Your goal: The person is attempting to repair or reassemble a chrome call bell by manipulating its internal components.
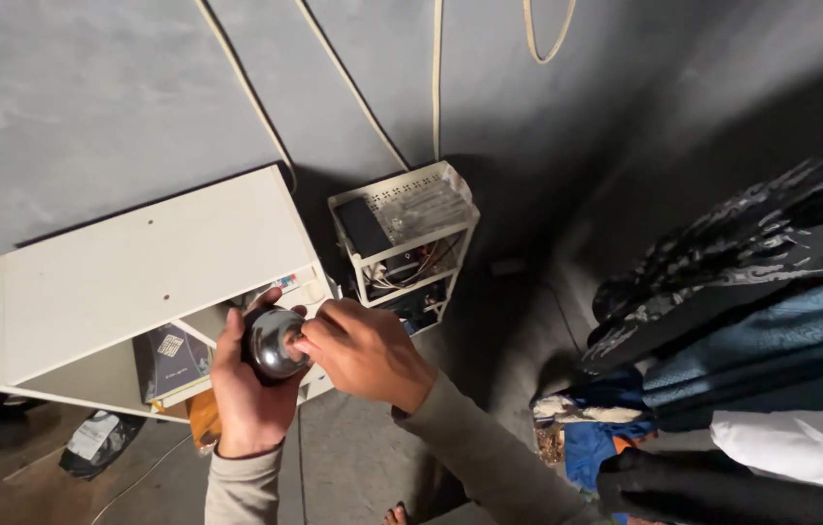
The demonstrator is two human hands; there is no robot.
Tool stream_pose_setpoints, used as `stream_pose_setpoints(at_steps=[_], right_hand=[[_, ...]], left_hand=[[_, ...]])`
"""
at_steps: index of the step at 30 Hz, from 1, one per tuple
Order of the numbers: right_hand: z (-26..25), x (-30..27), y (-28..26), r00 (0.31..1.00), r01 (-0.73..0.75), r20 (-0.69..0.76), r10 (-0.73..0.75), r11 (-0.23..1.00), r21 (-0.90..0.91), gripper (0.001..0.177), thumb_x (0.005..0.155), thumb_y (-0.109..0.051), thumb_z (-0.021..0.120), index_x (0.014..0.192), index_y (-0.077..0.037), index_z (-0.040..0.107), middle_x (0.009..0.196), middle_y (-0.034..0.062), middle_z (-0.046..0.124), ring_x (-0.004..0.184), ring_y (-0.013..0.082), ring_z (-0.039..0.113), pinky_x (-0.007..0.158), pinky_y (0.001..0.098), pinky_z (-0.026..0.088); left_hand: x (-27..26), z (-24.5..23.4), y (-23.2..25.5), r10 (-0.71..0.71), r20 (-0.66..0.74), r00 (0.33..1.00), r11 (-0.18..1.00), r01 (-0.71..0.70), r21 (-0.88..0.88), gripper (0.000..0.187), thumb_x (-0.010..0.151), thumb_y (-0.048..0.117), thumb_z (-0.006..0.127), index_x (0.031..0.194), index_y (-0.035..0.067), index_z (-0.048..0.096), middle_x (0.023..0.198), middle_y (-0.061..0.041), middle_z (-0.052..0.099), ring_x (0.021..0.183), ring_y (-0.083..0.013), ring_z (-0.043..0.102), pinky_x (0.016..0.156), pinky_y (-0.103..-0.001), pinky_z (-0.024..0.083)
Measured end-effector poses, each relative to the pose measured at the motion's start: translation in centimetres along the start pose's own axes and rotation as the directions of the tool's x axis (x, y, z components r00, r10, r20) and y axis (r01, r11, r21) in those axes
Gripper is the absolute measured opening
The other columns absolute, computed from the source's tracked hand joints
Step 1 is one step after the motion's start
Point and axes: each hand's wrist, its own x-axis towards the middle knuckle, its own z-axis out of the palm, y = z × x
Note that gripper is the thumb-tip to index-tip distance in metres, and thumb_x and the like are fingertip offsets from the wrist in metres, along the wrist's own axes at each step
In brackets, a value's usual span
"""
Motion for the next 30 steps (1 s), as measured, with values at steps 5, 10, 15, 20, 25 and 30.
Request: stream_pose_setpoints(at_steps=[5, 10, 15, 20, 25, 30], right_hand=[[-0.2, -0.9, 2.1, 0.989, -0.144, 0.049, 0.138, 0.978, 0.152, 0.022, 0.106, -0.022, 0.061, 0.092, -0.005, 0.059, 0.082, 0.0135, 0.060, 0.070, 0.0339, 0.062, 0.061, 0.0426, 0.046], [0.4, -1.3, 6.2, 0.955, -0.293, 0.150, 0.257, 0.903, 0.314, 0.025, 0.110, -0.021, 0.057, 0.093, -0.003, 0.060, 0.072, 0.0121, 0.058, 0.064, 0.0287, 0.059, 0.058, 0.0388, 0.041], [-0.5, -1.3, 10.5, 0.873, -0.486, 0.345, 0.346, 0.679, 0.550, 0.015, 0.106, -0.014, 0.060, 0.098, -0.002, 0.060, 0.070, 0.0013, 0.052, 0.065, 0.0055, 0.045, 0.056, 0.0279, 0.040], [-3.4, -0.5, 14.3, 0.904, -0.411, 0.353, 0.241, 0.716, 0.564, 0.009, 0.103, -0.011, 0.061, 0.102, -0.002, 0.061, 0.077, 0.0036, 0.058, 0.066, 0.0073, 0.053, 0.058, 0.0272, 0.044], [-6.7, 1.0, 17.4, 0.942, -0.258, 0.318, 0.110, 0.843, 0.473, 0.008, 0.095, -0.008, 0.064, 0.099, -0.001, 0.064, 0.079, 0.0091, 0.061, 0.061, 0.0156, 0.059, 0.057, 0.0316, 0.046], [-5.4, -0.2, 22.6, 0.882, -0.298, 0.462, 0.092, 0.868, 0.397, 0.016, 0.102, -0.011, 0.062, 0.090, 0.000, 0.061, 0.073, 0.0145, 0.058, 0.060, 0.0245, 0.057, 0.059, 0.0377, 0.043]], left_hand=[[1.0, -0.1, -2.7, 0.240, 0.025, 0.970, 0.962, -0.241, 0.129, 0.050, 0.109, 0.039, 0.045, 0.142, 0.002, 0.053, 0.113, -0.010, 0.065, 0.093, -0.0161, 0.062, 0.083, -0.031, 0.052], [2.5, 1.8, -5.2, 0.566, 0.149, 0.811, 0.773, -0.585, 0.246, 0.048, 0.108, 0.034, 0.054, 0.142, 0.001, 0.050, 0.130, -0.012, 0.059, 0.100, -0.0152, 0.059, 0.084, -0.028, 0.050], [5.1, 4.4, -7.5, 0.723, 0.249, 0.644, 0.567, -0.760, 0.318, 0.051, 0.104, 0.036, 0.062, 0.139, 0.001, 0.051, 0.136, -0.010, 0.054, 0.092, -0.0142, 0.057, 0.075, -0.028, 0.050], [7.2, 5.7, -11.0, 0.758, 0.189, 0.624, 0.539, -0.763, 0.357, 0.051, 0.105, 0.034, 0.061, 0.140, -0.001, 0.051, 0.135, -0.011, 0.056, 0.093, -0.0145, 0.056, 0.079, -0.028, 0.050], [9.2, 7.5, -14.0, 0.779, 0.110, 0.618, 0.539, -0.749, 0.385, 0.051, 0.106, 0.033, 0.061, 0.142, -0.001, 0.051, 0.134, -0.012, 0.058, 0.100, -0.0152, 0.057, 0.087, -0.029, 0.050], [10.5, 8.7, -16.0, 0.801, 0.080, 0.593, 0.523, -0.759, 0.389, 0.053, 0.104, 0.034, 0.061, 0.142, -0.001, 0.053, 0.132, -0.013, 0.059, 0.106, -0.0175, 0.058, 0.092, -0.031, 0.050]])
